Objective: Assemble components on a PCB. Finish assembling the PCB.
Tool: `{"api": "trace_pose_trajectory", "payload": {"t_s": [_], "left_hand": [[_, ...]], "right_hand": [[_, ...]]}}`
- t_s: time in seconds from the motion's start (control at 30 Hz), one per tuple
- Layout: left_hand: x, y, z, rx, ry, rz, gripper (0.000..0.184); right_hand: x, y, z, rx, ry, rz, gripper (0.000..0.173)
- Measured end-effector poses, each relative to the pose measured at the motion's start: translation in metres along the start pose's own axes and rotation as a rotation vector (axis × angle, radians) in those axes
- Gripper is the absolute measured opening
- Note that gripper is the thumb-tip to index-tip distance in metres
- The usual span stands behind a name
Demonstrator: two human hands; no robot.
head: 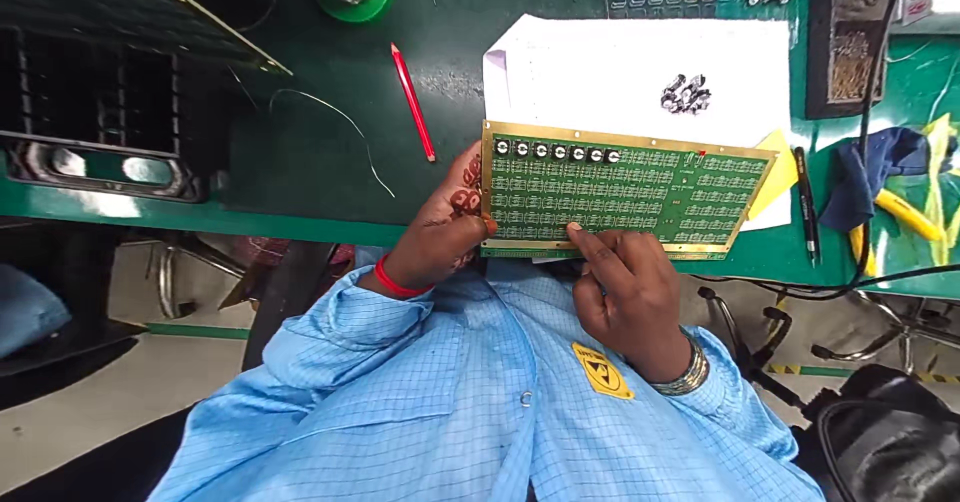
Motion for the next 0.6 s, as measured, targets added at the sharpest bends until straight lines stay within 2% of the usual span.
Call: {"api": "trace_pose_trajectory", "payload": {"t_s": [0.6], "left_hand": [[0.0006, -0.0002, 0.0000, -0.002, -0.001, 0.019, 0.073]], "right_hand": [[0.0052, 0.0033, 0.0075, -0.042, 0.004, 0.052, 0.037]]}}
Point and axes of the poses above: each hand's wrist, its own y-axis away from the middle knuckle, its own x-axis out of the back of the hand, z = x × y, the point moved 7 cm from there along -y, towards the middle knuckle, and after that the axes turned 2 degrees about -z, right-handed, at the moved point
